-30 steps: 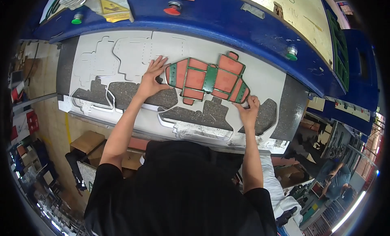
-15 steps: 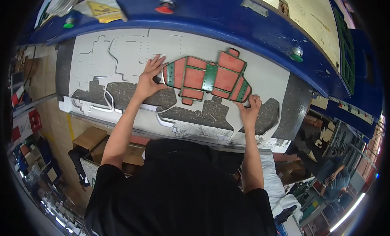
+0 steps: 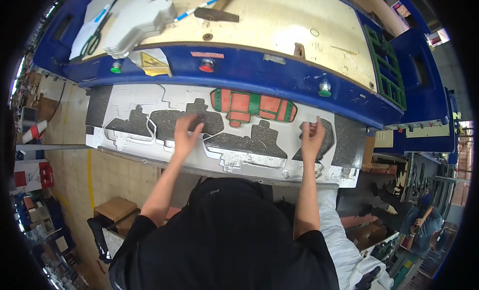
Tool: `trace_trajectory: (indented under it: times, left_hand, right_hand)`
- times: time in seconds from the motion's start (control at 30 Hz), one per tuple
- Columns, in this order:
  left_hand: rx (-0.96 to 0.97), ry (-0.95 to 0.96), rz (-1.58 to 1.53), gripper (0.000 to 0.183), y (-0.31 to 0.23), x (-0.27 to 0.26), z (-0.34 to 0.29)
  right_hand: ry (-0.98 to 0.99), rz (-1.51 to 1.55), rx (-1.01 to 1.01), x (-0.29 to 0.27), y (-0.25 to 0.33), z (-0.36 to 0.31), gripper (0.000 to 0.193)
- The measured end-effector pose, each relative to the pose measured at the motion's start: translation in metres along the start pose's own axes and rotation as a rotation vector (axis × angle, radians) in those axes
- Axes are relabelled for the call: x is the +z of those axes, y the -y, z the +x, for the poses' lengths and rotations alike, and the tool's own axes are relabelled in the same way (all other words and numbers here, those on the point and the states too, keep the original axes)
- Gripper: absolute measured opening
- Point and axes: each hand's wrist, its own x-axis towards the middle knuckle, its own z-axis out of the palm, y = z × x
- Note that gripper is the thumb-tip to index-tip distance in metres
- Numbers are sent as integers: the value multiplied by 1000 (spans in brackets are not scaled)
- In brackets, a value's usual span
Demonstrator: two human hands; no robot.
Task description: Use a die-cutting press to cut shoe components from a sheet of material.
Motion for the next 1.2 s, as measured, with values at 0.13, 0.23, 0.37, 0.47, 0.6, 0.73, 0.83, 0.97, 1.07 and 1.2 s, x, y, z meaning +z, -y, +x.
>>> trace_trajectory:
  times: [0.13,0.23,0.37,0.47,0.6,0.73,0.83,0.97,1.07,1.2]
  left_hand:
    - [-39,190,-40,10,-23,-17,-110]
    - [109,35,83,16,-23,-8,-144]
    - [-30,-44,144,23,-7,10,-154]
    - [-27,-85,143,21,-1,13,-157]
    - [-9,-5,136,20,-5,13,-141]
    - [138,225,181,21,-7,9,-105]
    - [51,214,187,30,-14,2,-83]
    - [167,113,132,27,-30,5,-70]
    - [86,93,150,29,-38,9,-67]
    - [29,58,203,34,-52,12,-67]
  right_hand:
    - [-293,248,-20,-15,47,-6,38]
    - [-202,468,43,-17,82,-6,35]
    - [-96,505,-38,-17,98,-26,39]
    - [14,582,153,-31,84,-45,40]
    - [107,259,319,-42,52,-54,48]
    - [244,-433,-427,-29,12,-112,43]
    - [426,-669,-547,-22,0,-167,44]
    - [206,-536,-555,-11,1,-157,54]
    - [257,-684,-371,-2,1,-141,50]
    - [235,-688,-448,-6,2,-137,38]
